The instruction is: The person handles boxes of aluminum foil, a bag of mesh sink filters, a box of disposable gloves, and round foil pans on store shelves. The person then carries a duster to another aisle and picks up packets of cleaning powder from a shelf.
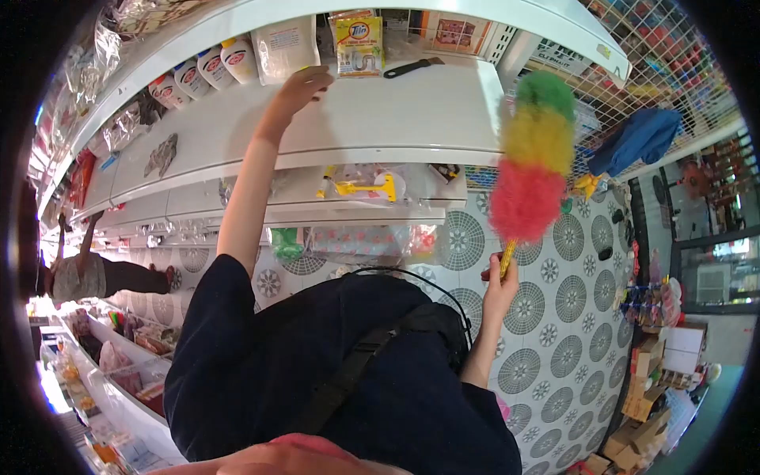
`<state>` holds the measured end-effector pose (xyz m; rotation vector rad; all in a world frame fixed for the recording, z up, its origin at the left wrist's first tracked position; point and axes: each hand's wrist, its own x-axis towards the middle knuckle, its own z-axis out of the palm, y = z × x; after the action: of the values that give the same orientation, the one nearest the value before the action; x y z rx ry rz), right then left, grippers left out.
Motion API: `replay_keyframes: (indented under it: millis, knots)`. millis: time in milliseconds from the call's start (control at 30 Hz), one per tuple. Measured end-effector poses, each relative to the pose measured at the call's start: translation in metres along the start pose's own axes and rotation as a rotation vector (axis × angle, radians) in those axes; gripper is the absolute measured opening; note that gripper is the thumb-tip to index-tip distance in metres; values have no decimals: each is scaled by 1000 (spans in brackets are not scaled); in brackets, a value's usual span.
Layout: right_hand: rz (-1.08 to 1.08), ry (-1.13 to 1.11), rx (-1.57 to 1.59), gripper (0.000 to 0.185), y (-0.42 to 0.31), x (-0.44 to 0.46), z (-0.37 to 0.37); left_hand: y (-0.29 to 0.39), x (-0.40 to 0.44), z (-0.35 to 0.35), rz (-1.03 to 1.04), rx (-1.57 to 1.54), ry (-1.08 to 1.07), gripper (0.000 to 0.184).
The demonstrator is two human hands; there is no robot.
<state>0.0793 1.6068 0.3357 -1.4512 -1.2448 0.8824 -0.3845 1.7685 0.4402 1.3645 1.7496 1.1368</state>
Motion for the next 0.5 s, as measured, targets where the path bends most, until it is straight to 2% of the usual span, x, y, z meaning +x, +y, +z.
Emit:
replay_keyframes:
  millis: [33,100,133,200,233,300,367,467,500]
  knots:
    - [-17,11,-3,17,-5,-7,11,0,23,1,-29,19,-36,49]
    - [-54,28,-16,16,-14,-17,33,-38,81,10,115,250,28,54]
    - [4,22,-13,16,-23,-24,45,-48,100,14,193,366,61,56]
    - [127,20,-5,16,-41,-41,66,-31,99,22,113,323,176,58]
    - [72,26,-70,17,-38,-48,74,-24,96,27,70,300,229,58]
    - [-35,28,-206,18,-26,-61,88,-20,96,32,123,344,344,55]
    - [21,39,-198,20,-29,-74,98,-27,95,41,183,365,448,52]
    - [159,21,-107,21,-37,-85,105,-24,93,32,147,258,223,50]
    - [141,36,-110,20,-39,-85,106,-25,90,33,148,160,194,51]
